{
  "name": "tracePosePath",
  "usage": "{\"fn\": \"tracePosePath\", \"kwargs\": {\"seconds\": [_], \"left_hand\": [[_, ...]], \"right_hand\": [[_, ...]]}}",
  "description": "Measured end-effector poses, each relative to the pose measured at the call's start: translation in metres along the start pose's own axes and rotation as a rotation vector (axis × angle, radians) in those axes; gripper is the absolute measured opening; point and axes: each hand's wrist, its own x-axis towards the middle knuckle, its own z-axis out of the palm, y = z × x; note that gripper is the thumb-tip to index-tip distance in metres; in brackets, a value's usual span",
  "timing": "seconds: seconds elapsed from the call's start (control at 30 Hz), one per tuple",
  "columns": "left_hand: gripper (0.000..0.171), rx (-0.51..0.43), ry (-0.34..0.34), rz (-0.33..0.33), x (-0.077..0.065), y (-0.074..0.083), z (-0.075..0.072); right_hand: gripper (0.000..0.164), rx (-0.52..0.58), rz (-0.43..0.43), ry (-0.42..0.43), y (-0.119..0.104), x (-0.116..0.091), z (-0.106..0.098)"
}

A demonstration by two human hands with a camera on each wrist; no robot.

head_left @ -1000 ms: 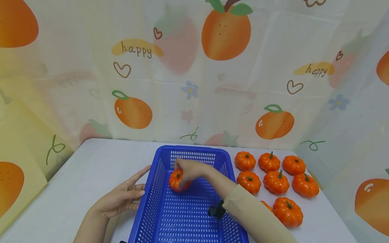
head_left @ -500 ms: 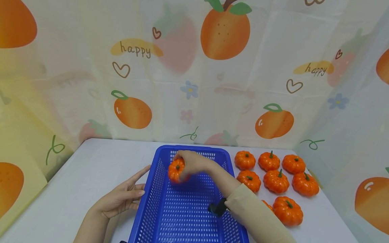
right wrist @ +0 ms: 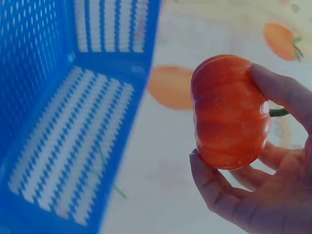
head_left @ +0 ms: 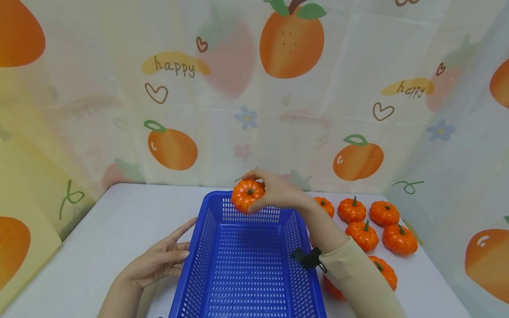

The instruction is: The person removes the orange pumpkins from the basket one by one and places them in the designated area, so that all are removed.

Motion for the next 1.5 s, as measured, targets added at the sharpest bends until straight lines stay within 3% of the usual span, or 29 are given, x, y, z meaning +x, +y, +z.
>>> {"fn": "tracePosePath", "kwargs": {"seconds": [0.23, 0.5, 0.6, 0.83, 1.03, 1.2, 1.5], "left_hand": [[0.078, 0.019, 0.019, 0.000, 0.000, -0.001, 0.003], [0.078, 0.051, 0.079, -0.031, -0.002, -0.002, 0.003], [0.079, 0.052, 0.098, -0.037, -0.002, -0.002, 0.003], [0.077, 0.013, 0.047, -0.027, -0.003, -0.001, 0.001], [0.078, 0.039, 0.094, -0.038, -0.001, -0.002, 0.003], [0.077, 0.046, 0.087, -0.031, 0.000, 0.000, 0.002], [0.077, 0.020, 0.027, -0.008, 0.000, -0.001, 0.000]], "right_hand": [[0.076, -0.085, 0.050, 0.132, 0.007, -0.039, -0.054], [0.075, -0.122, 0.133, 0.228, 0.039, -0.087, -0.100], [0.076, -0.103, 0.169, 0.239, 0.053, -0.106, -0.108], [0.072, -0.102, 0.196, 0.254, 0.096, -0.148, -0.119], [0.067, -0.101, 0.211, 0.254, 0.133, -0.184, -0.127], [0.065, -0.085, 0.201, 0.263, 0.163, -0.217, -0.134], [0.064, 0.022, 0.261, 0.178, 0.213, -0.270, -0.150]]}}
